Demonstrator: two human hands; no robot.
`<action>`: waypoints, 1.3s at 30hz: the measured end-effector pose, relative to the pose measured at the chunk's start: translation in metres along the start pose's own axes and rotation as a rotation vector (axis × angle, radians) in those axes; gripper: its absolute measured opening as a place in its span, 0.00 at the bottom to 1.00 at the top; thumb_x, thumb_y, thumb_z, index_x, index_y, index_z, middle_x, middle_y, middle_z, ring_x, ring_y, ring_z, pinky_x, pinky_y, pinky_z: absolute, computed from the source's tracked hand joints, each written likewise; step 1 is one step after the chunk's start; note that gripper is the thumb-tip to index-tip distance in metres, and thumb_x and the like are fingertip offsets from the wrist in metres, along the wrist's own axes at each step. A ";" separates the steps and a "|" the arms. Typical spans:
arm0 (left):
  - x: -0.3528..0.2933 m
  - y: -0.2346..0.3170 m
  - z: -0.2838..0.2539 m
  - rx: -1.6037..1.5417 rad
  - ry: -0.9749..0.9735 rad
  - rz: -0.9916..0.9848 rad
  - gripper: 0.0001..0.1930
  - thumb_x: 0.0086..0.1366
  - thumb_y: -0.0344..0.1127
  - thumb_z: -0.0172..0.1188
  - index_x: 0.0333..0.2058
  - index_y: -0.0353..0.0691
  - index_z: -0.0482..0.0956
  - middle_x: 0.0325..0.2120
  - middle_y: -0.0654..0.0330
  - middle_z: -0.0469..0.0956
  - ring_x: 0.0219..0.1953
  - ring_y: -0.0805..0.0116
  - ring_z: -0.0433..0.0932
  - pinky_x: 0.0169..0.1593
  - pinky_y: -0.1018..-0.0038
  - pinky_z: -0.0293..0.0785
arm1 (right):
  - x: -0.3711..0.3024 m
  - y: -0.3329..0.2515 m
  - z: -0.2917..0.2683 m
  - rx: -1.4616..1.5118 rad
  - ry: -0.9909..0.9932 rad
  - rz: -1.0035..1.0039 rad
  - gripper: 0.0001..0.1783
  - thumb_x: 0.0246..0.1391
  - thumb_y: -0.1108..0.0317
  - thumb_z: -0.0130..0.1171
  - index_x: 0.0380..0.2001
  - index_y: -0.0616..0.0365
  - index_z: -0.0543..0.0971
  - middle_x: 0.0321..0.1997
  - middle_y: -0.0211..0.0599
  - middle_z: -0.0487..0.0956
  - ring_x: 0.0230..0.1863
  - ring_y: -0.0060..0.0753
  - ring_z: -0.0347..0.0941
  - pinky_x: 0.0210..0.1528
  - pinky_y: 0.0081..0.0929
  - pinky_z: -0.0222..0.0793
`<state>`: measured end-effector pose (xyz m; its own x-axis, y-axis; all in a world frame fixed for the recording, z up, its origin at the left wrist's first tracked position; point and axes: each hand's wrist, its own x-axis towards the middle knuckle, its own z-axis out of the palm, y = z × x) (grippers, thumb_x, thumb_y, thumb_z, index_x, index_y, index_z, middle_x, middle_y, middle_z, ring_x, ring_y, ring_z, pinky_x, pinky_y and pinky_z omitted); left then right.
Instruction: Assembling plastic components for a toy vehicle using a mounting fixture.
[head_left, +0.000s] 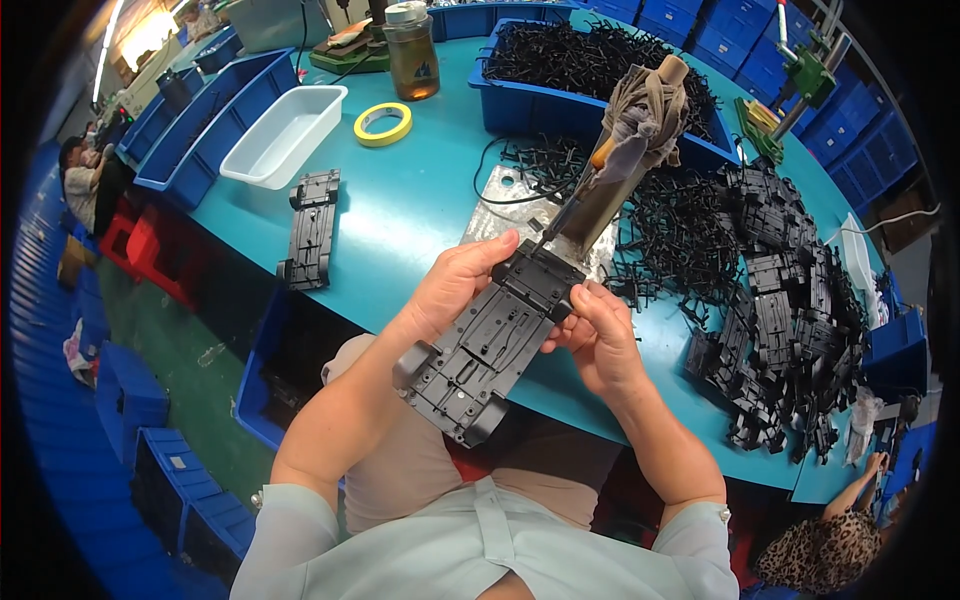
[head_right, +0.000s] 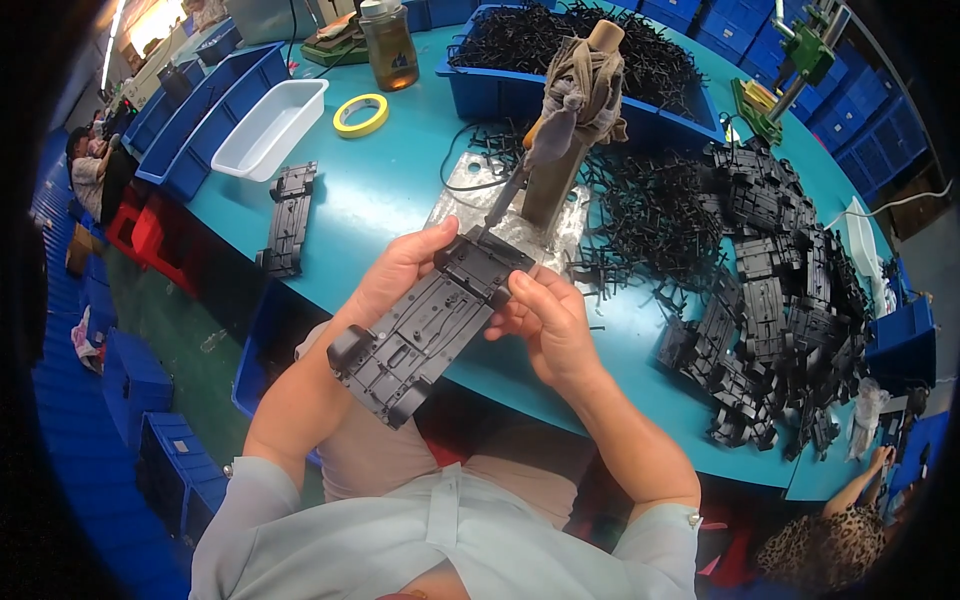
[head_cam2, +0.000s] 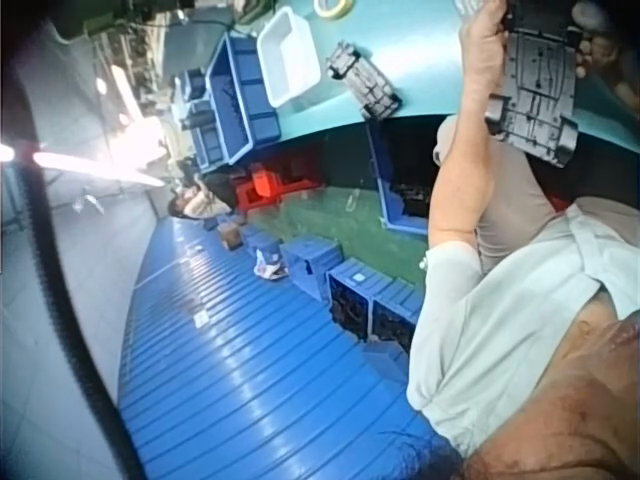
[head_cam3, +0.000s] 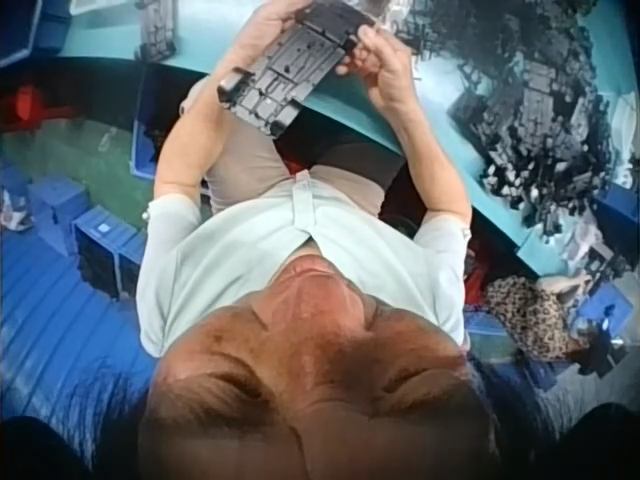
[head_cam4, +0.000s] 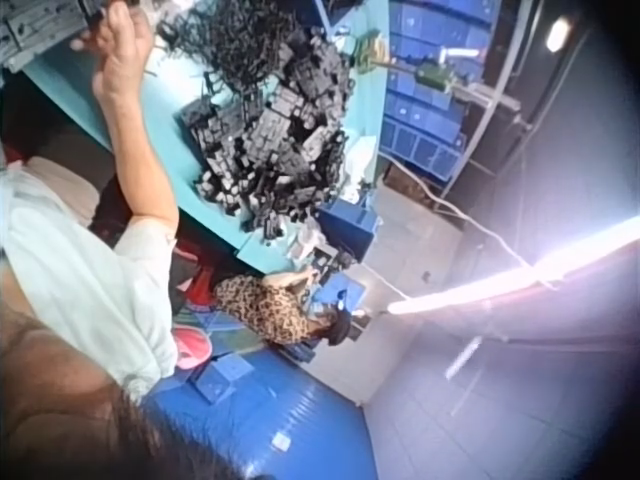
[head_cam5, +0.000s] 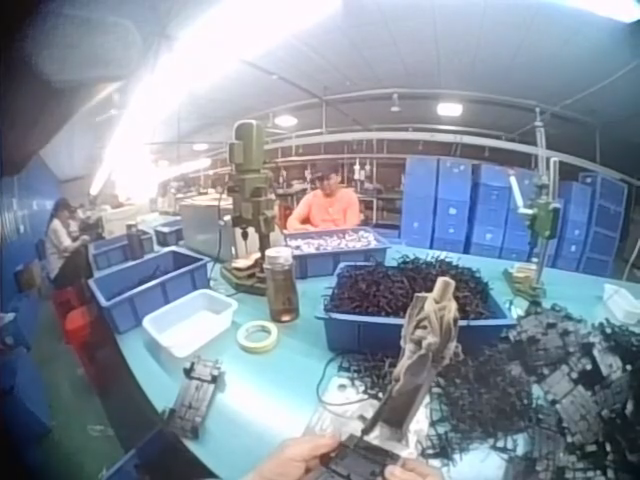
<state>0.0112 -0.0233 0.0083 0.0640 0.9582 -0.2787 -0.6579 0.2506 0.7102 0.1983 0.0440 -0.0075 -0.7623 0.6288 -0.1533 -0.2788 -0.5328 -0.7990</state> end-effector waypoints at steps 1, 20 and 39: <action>0.000 0.000 0.000 0.010 -0.004 0.007 0.23 0.68 0.47 0.45 0.43 0.28 0.72 0.33 0.46 0.79 0.31 0.59 0.81 0.35 0.69 0.81 | 0.000 0.000 0.000 0.005 -0.005 0.002 0.16 0.56 0.60 0.55 0.40 0.63 0.73 0.33 0.36 0.78 0.28 0.25 0.74 0.30 0.26 0.75; -0.009 -0.007 0.001 0.005 0.287 0.126 0.16 0.63 0.42 0.54 0.39 0.32 0.73 0.30 0.55 0.78 0.27 0.69 0.79 0.30 0.75 0.79 | 0.006 0.012 0.006 -0.031 0.030 -0.023 0.14 0.59 0.63 0.52 0.38 0.65 0.74 0.36 0.36 0.77 0.36 0.26 0.75 0.43 0.28 0.73; -0.006 -0.008 -0.016 -0.128 0.257 0.112 0.17 0.63 0.43 0.54 0.40 0.32 0.74 0.32 0.56 0.78 0.29 0.70 0.78 0.33 0.75 0.78 | 0.018 0.006 0.019 -0.093 0.041 -0.033 0.15 0.61 0.60 0.50 0.37 0.64 0.73 0.34 0.38 0.78 0.33 0.26 0.75 0.36 0.24 0.73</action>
<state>0.0039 -0.0336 -0.0061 -0.1956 0.9084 -0.3697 -0.7402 0.1105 0.6632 0.1713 0.0414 -0.0041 -0.7286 0.6689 -0.1476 -0.2466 -0.4571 -0.8545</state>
